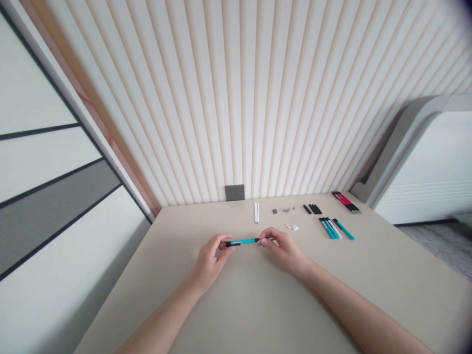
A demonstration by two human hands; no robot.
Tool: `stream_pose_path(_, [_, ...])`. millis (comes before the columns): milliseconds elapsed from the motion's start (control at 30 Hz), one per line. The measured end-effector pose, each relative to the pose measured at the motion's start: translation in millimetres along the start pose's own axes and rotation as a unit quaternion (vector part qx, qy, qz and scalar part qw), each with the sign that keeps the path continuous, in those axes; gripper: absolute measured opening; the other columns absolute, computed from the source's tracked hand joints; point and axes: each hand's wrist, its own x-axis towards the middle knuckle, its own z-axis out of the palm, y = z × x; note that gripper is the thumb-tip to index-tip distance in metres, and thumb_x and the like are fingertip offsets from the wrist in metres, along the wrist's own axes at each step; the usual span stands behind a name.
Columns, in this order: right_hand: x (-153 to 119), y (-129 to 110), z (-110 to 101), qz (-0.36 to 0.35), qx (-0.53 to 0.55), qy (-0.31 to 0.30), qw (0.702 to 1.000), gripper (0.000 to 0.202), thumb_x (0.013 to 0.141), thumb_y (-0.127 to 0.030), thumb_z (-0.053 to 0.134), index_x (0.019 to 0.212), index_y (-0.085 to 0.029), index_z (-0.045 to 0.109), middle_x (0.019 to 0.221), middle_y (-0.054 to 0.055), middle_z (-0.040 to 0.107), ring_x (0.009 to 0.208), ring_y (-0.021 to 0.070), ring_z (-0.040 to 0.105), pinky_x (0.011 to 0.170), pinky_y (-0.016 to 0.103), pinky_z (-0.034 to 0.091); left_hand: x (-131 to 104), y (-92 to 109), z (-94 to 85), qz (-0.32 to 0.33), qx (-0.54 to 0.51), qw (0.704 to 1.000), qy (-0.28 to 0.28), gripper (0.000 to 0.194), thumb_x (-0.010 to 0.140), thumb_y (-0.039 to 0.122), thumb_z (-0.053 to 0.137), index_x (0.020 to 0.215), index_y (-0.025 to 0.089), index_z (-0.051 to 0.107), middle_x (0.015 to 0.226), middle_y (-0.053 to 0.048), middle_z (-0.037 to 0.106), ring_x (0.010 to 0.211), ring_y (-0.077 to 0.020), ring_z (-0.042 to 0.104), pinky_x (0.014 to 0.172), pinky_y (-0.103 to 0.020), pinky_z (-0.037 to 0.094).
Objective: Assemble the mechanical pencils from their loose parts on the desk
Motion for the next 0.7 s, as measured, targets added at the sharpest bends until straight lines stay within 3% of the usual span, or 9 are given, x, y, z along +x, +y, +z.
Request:
stream_pose_path(233, [4,16,-3,0.028,0.076,0.020,0.997,0.024,0.091,-0.043,0.056,0.091,-0.019,0.060,0.081,0.002,0.065,0.076,0.0161,0.057,0.071,0.028,0.043,0,-5,0.4,-0.032,0.023,0.996,0.077,0.015,0.090,0.030,0.058,0.095,0.019,0.066,0.074,0.000,0.070,0.066,-0.0142,0.065,0.067,-0.024,0.052])
stream_pose_path(500, [4,13,0,0.037,0.109,0.018,0.993,0.026,0.089,-0.044,0.058,0.090,-0.018,0.060,0.082,0.004,0.067,0.078,0.0169,0.060,0.073,0.029,0.045,-2,-3,0.7,0.041,0.025,0.995,0.087,0.017,0.091,0.024,0.058,0.102,0.018,0.068,0.080,-0.003,0.072,0.070,-0.0138,0.067,0.068,-0.023,0.053])
stream_pose_path(700, [3,10,1,0.050,0.136,0.004,0.989,0.027,0.088,-0.045,0.059,0.090,-0.018,0.059,0.081,0.004,0.069,0.079,0.0175,0.063,0.075,0.031,0.047,-2,-4,2.0,0.055,0.045,0.993,0.090,0.019,0.091,0.024,0.059,0.105,0.018,0.069,0.080,-0.004,0.072,0.069,-0.0143,0.067,0.067,-0.024,0.055])
